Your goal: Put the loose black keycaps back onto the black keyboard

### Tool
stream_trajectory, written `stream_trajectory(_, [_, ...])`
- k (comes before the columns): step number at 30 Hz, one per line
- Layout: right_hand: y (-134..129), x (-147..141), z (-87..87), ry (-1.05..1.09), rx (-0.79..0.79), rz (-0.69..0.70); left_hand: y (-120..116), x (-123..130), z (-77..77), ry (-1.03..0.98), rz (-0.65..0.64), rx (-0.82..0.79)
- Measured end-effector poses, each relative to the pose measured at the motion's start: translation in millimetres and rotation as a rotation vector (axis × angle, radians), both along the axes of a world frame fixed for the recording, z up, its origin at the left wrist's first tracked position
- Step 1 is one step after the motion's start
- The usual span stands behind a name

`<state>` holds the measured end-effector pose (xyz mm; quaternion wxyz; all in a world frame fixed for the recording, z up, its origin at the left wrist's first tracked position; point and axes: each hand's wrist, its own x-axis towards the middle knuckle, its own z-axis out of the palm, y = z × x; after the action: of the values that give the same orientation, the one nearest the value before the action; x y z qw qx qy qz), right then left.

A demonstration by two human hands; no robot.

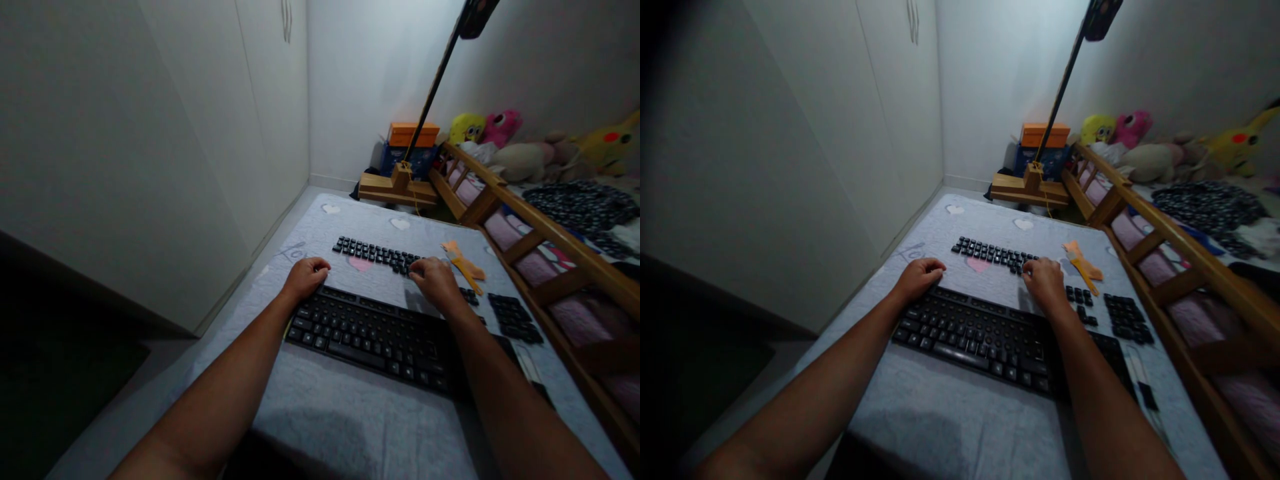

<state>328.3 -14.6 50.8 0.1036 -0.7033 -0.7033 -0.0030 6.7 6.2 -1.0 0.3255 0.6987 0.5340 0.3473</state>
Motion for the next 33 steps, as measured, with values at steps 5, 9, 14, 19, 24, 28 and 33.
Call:
stream_trajectory(5, [9.6, -8.2, -17.7, -0.056, 0.029, 0.0, 0.4, -0.6, -1.0, 0.004, -0.004, 0.003])
stream_trajectory(9, [16.1, -12.4, -25.6, -0.073, 0.05, -0.012, -1.0, 0.1, 1.9, 0.007, 0.002, -0.003])
stream_trajectory(14, [20.4, -16.6, -30.3, -0.086, 0.063, -0.03, -1.5, 1.4, 3.3, 0.003, 0.001, -0.011])
stream_trajectory(19, [21.0, -20.2, -28.9, -0.105, 0.07, -0.035, -2.1, 2.1, 3.8, -0.005, 0.01, -0.013])
stream_trajectory(24, [20.5, -22.7, -28.4, -0.124, 0.072, -0.019, -2.5, 2.1, 4.2, 0.001, 0.006, -0.013])
stream_trajectory(28, [19.7, -23.6, -30.1, -0.125, 0.078, -0.004, -2.1, 1.8, 3.8, -0.001, 0.007, -0.015])
stream_trajectory(33, [17.1, -24.1, -26.2, -0.11, 0.1, 0.007, -2.0, 2.1, 4.5, -0.002, 0.015, -0.025])
